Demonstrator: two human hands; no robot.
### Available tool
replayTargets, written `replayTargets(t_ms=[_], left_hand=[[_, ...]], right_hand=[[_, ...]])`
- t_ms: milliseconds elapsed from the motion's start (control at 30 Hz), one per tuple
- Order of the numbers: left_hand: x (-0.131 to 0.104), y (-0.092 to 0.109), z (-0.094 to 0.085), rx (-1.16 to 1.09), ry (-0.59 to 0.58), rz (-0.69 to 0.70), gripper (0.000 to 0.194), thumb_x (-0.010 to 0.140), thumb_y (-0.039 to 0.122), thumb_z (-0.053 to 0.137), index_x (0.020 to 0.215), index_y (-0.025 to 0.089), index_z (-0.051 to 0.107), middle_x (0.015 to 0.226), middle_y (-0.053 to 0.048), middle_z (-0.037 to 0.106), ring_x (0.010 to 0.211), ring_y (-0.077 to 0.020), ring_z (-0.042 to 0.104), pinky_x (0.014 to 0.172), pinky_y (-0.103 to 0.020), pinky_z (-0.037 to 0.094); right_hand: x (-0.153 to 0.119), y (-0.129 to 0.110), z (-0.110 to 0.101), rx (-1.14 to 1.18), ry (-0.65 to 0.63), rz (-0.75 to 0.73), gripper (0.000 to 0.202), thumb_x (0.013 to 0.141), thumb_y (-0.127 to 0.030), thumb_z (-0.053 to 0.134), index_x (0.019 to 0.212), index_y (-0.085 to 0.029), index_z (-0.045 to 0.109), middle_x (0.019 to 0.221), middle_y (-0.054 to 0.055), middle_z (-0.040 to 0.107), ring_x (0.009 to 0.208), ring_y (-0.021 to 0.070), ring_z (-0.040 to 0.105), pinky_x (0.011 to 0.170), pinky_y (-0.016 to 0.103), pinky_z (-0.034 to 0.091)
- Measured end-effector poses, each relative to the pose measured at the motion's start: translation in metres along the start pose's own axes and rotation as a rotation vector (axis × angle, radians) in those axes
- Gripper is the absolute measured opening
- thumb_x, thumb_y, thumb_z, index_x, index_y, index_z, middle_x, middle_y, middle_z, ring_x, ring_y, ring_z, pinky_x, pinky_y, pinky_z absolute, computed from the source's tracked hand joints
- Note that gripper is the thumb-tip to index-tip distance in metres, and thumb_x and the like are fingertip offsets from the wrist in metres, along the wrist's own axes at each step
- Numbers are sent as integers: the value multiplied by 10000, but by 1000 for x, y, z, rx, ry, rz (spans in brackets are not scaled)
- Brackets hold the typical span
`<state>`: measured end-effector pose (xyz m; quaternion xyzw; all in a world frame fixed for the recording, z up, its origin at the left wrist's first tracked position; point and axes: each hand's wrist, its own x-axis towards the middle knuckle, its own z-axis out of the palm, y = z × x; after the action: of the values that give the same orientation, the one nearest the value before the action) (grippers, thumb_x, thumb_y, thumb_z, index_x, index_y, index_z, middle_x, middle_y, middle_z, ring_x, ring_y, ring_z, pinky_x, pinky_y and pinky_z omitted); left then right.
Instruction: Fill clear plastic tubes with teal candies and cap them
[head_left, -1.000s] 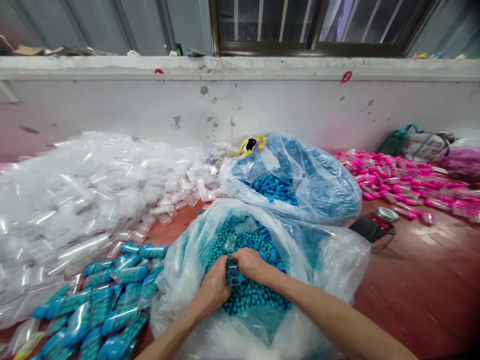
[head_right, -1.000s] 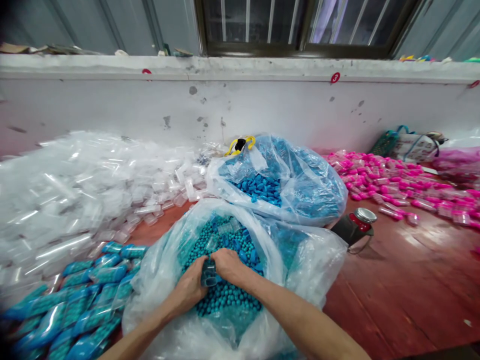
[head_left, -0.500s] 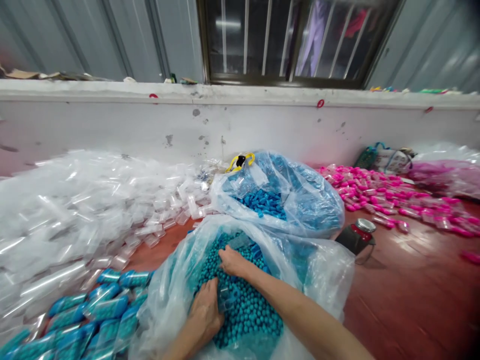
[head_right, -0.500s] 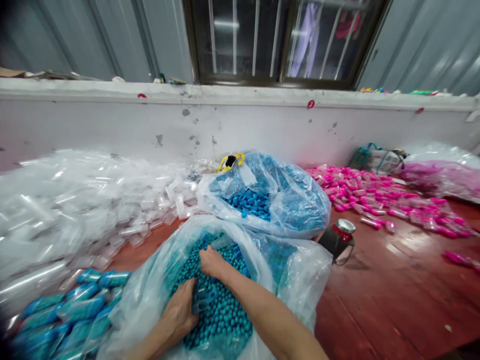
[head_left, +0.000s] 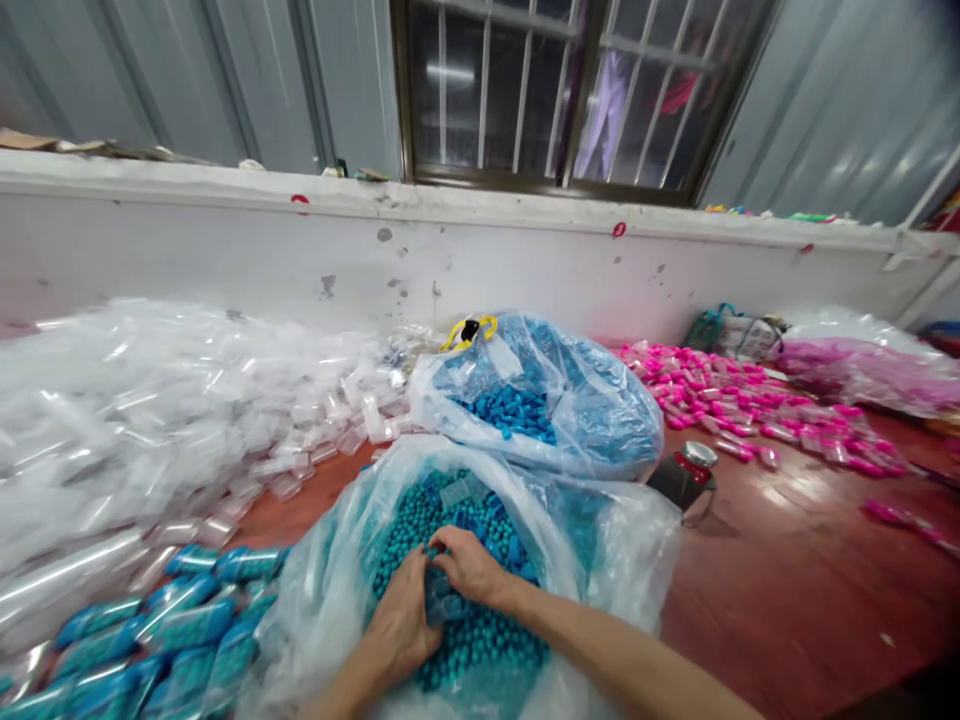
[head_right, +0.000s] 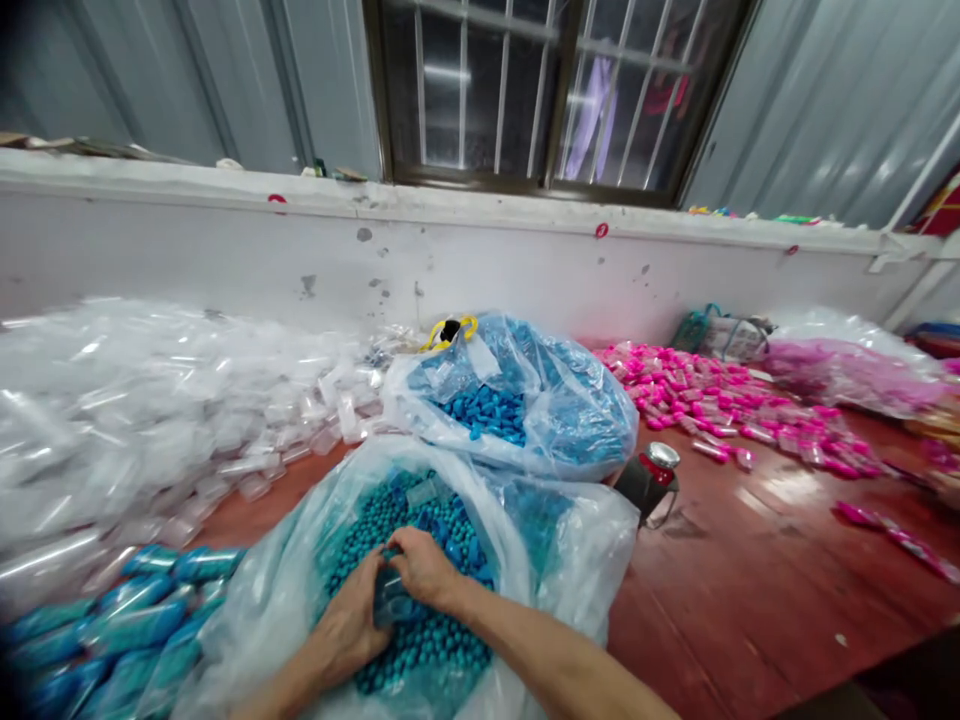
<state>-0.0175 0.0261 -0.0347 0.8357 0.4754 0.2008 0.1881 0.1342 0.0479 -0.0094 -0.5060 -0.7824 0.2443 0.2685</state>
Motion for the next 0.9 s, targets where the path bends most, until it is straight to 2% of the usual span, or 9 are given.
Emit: replayTargets(t_ms=[67, 200, 267, 433, 533, 600, 733, 833, 900], left_hand=[[0, 3, -3, -18, -33, -7, 539, 574, 110, 497, 1108, 137, 426, 1065, -116, 573, 1043, -236, 536, 916, -356, 423], [3, 8, -5, 37, -67, -57, 745, 561, 115, 526, 1267, 106, 287, 1214, -147, 483, 1127, -252, 454, 970, -360, 354], [6, 15, -9, 107, -101, -97, 737, 585, 88, 494, 1287, 73, 271, 1191, -154, 492, 1102, -246, 461, 965, -354, 343], [0, 42, -33, 225, -134, -207, 670, 620, 99, 471, 1274, 83, 327, 1169, -138, 499, 1083, -241, 456, 962, -350, 317], [-15, 55, -47, 162, -329, -160, 747, 565, 139, 525, 1289, 133, 338, 1226, -110, 478, 1137, -245, 426, 984, -323, 301], [-22, 60, -52, 123, -479, -135, 763, 542, 137, 521, 1287, 142, 356, 1224, -108, 488, 1137, -248, 436, 974, -320, 317], [-18, 67, -51, 138, -592, -118, 712, 548, 139, 496, 1252, 80, 406, 1101, -148, 554, 1025, -272, 517, 892, -347, 387], [-8, 67, -51, 169, -597, -149, 671, 568, 159, 504, 1229, 75, 427, 1071, -159, 565, 1008, -282, 530, 868, -349, 400], [-3, 65, -50, 201, -585, -185, 624, 581, 162, 507, 1199, 94, 452, 1055, -155, 572, 1000, -281, 536, 854, -346, 404]], right_hand=[[-5, 1, 3, 42, 1, 3, 257, 759, -63, 442, 919, -153, 620, 926, 55, 656, 891, 155, 581, 812, 251, 422], [-4, -1, 1, 40, -18, 1, 345, 775, -69, 401, 1058, -152, 580, 1023, 63, 644, 969, 162, 565, 859, 247, 400], [-5, -5, -4, 12, -28, 27, 356, 775, -74, 408, 1090, -150, 556, 1043, 63, 633, 979, 160, 558, 860, 237, 394], [-43, -11, -34, -188, -110, 67, 212, 850, -188, 386, 919, -168, 586, 906, 55, 619, 870, 158, 557, 780, 244, 404], [-82, -8, -53, -390, -274, 139, 169, 819, -170, 420, 843, -150, 586, 818, 78, 609, 792, 185, 562, 708, 266, 417], [-100, -5, -59, -517, -293, 228, 187, 778, -97, 427, 872, -121, 587, 849, 123, 605, 822, 220, 563, 719, 299, 427], [-110, 7, -54, -690, -199, 418, 288, 719, 0, 392, 921, -48, 591, 888, 219, 593, 858, 294, 573, 746, 392, 444], [-105, 24, -49, -660, 28, 510, 403, 676, 7, 413, 1057, 11, 544, 1027, 282, 563, 987, 335, 540, 851, 439, 406], [-98, 39, -49, -553, 172, 578, 451, 668, -6, 416, 1104, 0, 532, 1100, 265, 556, 1077, 332, 498, 930, 439, 352]])
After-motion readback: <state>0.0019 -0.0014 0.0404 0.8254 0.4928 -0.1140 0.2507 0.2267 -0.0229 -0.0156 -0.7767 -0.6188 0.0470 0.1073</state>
